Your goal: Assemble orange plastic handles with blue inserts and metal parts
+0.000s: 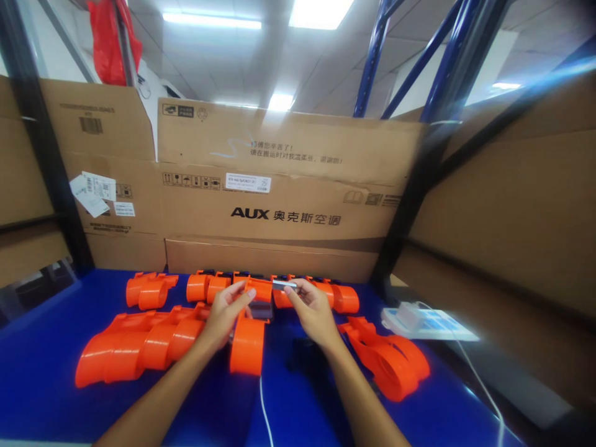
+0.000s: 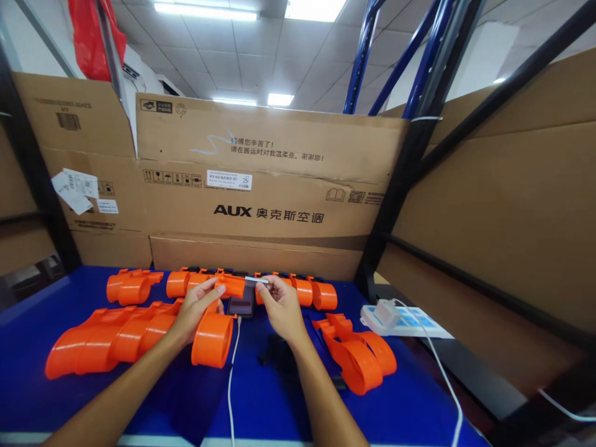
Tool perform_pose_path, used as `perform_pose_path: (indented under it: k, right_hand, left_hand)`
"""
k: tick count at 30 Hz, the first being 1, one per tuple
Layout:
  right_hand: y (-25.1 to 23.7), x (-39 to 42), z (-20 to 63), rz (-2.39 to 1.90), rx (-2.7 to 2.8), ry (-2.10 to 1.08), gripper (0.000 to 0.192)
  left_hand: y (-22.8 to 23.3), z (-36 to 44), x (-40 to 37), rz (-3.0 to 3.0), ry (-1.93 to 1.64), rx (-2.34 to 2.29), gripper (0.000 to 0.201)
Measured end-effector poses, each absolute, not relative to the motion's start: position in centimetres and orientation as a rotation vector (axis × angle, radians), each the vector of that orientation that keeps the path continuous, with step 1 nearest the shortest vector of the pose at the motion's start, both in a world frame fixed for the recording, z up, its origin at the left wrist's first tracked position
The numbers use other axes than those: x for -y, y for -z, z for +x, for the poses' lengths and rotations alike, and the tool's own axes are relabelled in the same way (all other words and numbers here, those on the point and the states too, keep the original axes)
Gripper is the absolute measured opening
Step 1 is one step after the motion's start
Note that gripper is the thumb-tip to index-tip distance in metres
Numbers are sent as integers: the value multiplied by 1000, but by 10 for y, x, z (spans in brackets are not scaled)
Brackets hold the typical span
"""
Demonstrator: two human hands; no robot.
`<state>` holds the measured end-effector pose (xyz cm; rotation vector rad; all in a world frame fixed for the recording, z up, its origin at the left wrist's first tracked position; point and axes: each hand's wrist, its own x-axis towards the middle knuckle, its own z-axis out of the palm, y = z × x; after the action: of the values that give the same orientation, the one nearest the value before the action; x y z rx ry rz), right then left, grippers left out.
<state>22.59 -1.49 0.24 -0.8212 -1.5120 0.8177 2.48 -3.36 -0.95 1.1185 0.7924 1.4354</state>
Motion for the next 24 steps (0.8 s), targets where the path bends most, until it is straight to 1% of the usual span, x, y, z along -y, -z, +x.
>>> perform_pose_path:
  k: [5,9,13,20,24]
  right_hand:
    - [1,14,222,-846,1473,-792,30]
    - [5,15,220,-844,1439,-785,30]
    - [6,17,222,-842,1516,-796,28]
    - [4,23,213,-807,1524,-823,24]
    - [0,22,216,-823,1384,-717,28]
  left_hand:
    - [8,25,35,1144,-1420,-707,34]
    - [9,25,35,1136,-1443,-700,33]
    - [7,25,37,1223,-1402,-690,32]
    - [6,26,39,1278,-1414,-722,39]
    - [17,25,30,1206,-1551,-830,48]
